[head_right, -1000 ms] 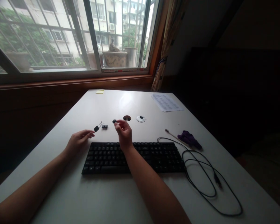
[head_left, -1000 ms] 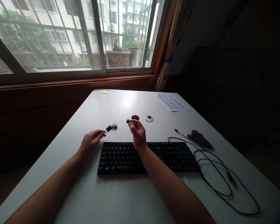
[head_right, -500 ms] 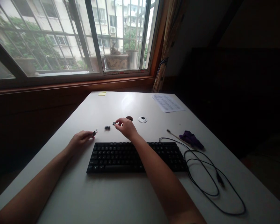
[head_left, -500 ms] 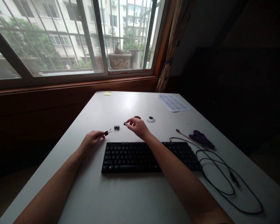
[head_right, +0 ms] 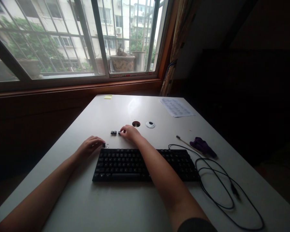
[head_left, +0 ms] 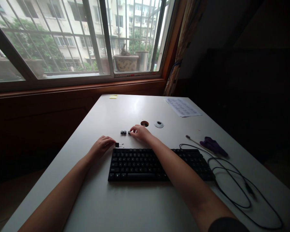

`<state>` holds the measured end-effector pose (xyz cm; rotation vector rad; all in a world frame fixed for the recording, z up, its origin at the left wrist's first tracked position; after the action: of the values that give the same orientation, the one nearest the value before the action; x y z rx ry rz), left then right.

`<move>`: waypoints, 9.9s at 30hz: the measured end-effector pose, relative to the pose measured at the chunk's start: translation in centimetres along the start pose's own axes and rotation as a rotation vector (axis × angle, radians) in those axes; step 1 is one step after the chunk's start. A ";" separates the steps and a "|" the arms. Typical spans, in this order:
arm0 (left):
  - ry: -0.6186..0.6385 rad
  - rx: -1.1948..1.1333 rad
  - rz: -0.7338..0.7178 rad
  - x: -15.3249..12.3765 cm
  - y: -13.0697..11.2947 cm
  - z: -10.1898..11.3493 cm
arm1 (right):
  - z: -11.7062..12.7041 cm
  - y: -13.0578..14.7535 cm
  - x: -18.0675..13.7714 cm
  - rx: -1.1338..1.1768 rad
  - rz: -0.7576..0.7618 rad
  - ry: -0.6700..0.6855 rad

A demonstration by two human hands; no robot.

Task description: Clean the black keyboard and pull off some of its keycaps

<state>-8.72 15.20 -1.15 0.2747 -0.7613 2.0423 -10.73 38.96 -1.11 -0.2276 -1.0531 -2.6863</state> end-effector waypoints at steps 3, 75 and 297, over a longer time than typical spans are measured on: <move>0.020 -0.002 0.008 0.0 0.0 -0.2 | -0.1 0.0 0.3 -0.018 0.003 0.008; 0.060 0.002 0.051 0.0 0.3 -0.6 | -3.4 1.8 2.6 -0.125 0.174 0.029; 0.047 -0.012 0.013 0.2 0.0 -0.5 | -2.0 0.8 1.8 0.110 0.083 -0.006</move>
<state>-8.77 15.71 -1.45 0.2144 -0.7481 2.0486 -12.29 36.75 -1.60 -0.2534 -1.1633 -2.5466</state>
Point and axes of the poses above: each hand's wrist, its own x-axis towards the middle knuckle, its own z-axis out of the back of the hand, y = z × x, the point moved 7 cm from there along x, towards the middle knuckle, and after that the axes turned 2 degrees about x, right-handed, at the moved point
